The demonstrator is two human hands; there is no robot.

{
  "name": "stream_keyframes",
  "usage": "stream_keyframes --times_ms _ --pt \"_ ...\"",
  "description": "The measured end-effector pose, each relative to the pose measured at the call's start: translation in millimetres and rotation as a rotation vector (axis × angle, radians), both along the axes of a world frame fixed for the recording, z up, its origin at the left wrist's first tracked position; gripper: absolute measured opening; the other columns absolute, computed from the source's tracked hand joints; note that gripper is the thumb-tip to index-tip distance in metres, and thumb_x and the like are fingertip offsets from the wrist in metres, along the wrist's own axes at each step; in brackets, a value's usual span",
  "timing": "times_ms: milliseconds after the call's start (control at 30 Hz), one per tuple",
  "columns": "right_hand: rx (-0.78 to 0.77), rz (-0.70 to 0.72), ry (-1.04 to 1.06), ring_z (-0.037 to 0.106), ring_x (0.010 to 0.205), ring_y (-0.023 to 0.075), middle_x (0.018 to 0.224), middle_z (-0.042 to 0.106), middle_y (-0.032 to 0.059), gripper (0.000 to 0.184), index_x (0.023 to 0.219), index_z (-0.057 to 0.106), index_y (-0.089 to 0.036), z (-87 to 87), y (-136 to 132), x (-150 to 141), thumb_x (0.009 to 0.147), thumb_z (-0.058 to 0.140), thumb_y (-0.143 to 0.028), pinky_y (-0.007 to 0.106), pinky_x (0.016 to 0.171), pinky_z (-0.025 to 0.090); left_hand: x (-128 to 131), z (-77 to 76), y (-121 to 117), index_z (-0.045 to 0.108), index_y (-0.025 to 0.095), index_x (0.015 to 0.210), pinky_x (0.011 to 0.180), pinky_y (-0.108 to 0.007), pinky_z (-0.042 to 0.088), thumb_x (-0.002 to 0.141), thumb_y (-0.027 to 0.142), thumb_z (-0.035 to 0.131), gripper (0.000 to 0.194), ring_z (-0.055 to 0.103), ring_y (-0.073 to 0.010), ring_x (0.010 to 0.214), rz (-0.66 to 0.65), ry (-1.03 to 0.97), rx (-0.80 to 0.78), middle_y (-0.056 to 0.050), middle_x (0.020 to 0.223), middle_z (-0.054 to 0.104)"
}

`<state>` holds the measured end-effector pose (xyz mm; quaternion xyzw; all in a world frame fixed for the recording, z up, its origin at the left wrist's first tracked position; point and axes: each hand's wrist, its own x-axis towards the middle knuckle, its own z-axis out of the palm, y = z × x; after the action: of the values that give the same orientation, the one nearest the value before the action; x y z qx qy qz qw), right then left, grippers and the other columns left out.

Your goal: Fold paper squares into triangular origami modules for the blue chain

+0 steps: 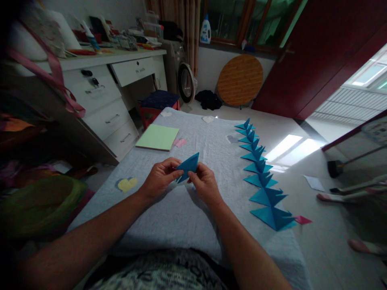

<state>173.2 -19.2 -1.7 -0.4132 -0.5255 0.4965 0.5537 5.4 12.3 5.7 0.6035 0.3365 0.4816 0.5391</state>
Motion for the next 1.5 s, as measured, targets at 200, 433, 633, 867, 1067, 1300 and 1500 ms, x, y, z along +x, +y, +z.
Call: stream_keyframes --times_ms 200,433,633,867,1067,1300,1500 --pt "-0.021 0.012 -0.025 0.056 0.060 0.0119 0.072 0.063 -0.0011 0.023 0.087 0.066 -0.020 2.6 -2.2 1.4 0.084 0.072 -0.042 0.025 0.056 0.049 -0.4 -0.5 2.0 0.072 0.013 0.081 0.067 -0.026 0.050 0.075 0.033 0.080 0.022 0.062 -0.0126 0.066 -0.144 -0.103 -0.278 -0.002 0.074 0.070" --pt "-0.029 -0.021 -0.049 0.055 0.058 0.0113 0.070 0.061 -0.0015 0.026 0.086 0.065 -0.020 2.7 -2.4 1.1 0.083 0.073 -0.044 0.024 0.053 0.047 2.5 -0.3 1.5 0.072 0.013 0.080 0.068 -0.027 0.053 0.069 0.030 0.085 0.024 0.067 -0.0144 0.067 -0.154 -0.116 -0.331 -0.003 0.075 0.074" --pt "-0.042 -0.044 -0.041 0.055 0.056 0.0116 0.067 0.060 -0.0022 0.026 0.082 0.062 -0.021 2.3 -2.1 0.3 0.082 0.072 -0.044 0.024 0.052 0.047 3.7 0.0 -0.1 0.066 0.015 0.079 0.064 -0.027 0.053 0.070 0.029 0.084 0.025 0.067 -0.0144 0.064 -0.187 -0.124 -0.316 0.001 0.068 0.069" --pt "-0.053 -0.027 -0.088 0.052 0.055 0.0111 0.065 0.057 -0.0028 0.026 0.083 0.063 -0.019 3.0 -4.0 0.2 0.086 0.067 -0.045 0.024 0.051 0.044 1.9 -1.7 0.1 0.056 0.020 0.106 0.067 -0.025 0.053 0.069 0.024 0.086 0.047 0.067 -0.0128 0.069 -0.160 -0.157 -0.314 0.004 0.078 0.070" --pt "-0.012 0.007 -0.137 0.050 0.055 0.0116 0.064 0.054 -0.0030 0.026 0.085 0.064 -0.020 1.9 -5.0 -0.4 0.087 0.065 -0.046 0.024 0.051 0.041 2.5 -2.5 -0.2 0.063 0.016 0.089 0.072 -0.028 0.055 0.070 0.031 0.085 0.033 0.068 -0.0146 0.073 -0.205 -0.116 -0.300 -0.001 0.081 0.071" --pt "0.005 -0.046 -0.108 0.047 0.059 0.0118 0.066 0.052 -0.0032 0.028 0.077 0.058 -0.021 4.1 -5.7 -1.5 0.085 0.067 -0.047 0.025 0.055 0.041 3.2 -0.3 -2.7 0.063 0.015 0.081 0.066 -0.025 0.051 0.070 0.029 0.083 0.026 0.062 -0.0124 0.067 -0.239 -0.011 -0.250 0.001 0.074 0.066" --pt "0.019 -0.040 -0.150 0.044 0.059 0.0119 0.065 0.050 -0.0035 0.026 0.074 0.057 -0.021 3.4 -5.8 0.5 0.086 0.065 -0.043 0.025 0.056 0.039 3.5 -0.9 -4.6 0.070 0.014 0.085 0.065 -0.026 0.048 0.078 0.036 0.077 0.025 0.060 -0.0128 0.067 -0.265 0.037 -0.226 -0.001 0.076 0.067"
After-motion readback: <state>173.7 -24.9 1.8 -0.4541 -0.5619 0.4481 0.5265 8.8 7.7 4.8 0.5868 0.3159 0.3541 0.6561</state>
